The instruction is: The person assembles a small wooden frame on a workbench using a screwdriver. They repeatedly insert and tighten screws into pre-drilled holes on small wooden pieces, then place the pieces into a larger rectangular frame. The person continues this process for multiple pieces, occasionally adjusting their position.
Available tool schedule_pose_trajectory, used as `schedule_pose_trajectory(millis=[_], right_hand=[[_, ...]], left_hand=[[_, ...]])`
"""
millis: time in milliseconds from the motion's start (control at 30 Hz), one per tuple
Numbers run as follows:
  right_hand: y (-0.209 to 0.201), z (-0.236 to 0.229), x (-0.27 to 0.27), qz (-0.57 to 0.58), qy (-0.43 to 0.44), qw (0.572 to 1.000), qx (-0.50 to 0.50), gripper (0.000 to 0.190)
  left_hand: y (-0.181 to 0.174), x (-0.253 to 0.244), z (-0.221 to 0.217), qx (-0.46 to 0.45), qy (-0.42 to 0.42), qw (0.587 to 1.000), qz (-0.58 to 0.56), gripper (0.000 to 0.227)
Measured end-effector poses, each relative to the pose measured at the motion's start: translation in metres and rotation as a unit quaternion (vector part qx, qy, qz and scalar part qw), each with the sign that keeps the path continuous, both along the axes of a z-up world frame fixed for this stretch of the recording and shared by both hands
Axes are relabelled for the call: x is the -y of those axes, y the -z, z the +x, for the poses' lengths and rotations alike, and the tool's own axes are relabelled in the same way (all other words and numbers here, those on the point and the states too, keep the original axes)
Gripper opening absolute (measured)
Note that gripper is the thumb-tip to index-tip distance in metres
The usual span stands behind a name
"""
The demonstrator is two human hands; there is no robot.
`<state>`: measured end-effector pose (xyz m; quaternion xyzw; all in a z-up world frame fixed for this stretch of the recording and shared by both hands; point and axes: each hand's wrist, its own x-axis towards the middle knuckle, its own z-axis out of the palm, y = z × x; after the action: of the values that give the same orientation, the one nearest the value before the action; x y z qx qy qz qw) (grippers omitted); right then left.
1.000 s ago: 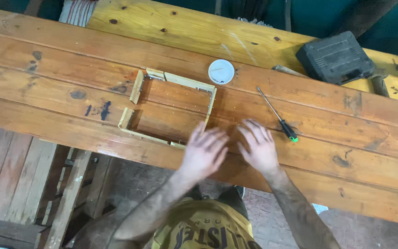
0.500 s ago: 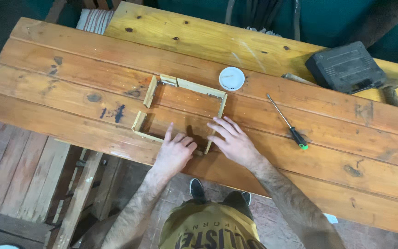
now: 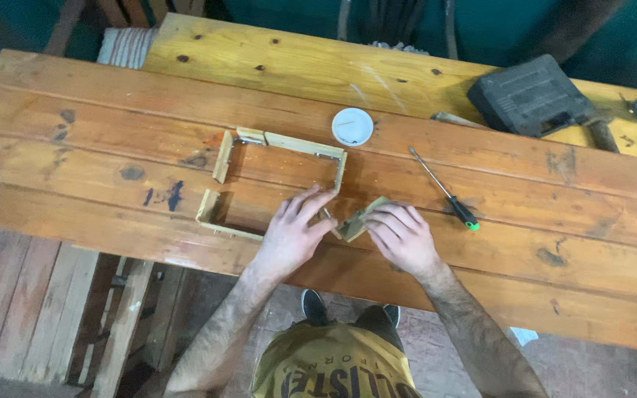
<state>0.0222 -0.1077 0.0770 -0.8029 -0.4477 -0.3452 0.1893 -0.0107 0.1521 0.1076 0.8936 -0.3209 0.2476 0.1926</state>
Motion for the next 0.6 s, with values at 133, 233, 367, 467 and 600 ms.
schedule_pose_trajectory(millis=[133,233,367,467,600], right_hand=[[0.001,-0.003,0.019,0.002,0.048,0.999,0.018,0.003],[0.003,-0.006,0.029,0.002,0.09,0.995,0.03,0.003],[0.009,-0.01,0.04,0.039,0.116,0.991,0.057,0.005],[0.017,-0.011,0.047,0.045,0.14,0.987,0.062,0.006],[0.025,-0.008,0.052,0.052,0.159,0.984,0.068,0.005]], left_hand=[[0.013,0.028,0.018,-0.019,0.04,0.996,-0.072,0.033],[0.01,0.051,0.028,-0.069,0.073,0.985,-0.142,0.045],[0.012,0.079,0.03,-0.19,0.086,0.925,-0.319,0.079],[0.046,0.097,0.034,-0.278,0.094,0.854,-0.43,0.091],[0.096,0.115,0.043,-0.392,0.128,0.757,-0.507,0.079]])
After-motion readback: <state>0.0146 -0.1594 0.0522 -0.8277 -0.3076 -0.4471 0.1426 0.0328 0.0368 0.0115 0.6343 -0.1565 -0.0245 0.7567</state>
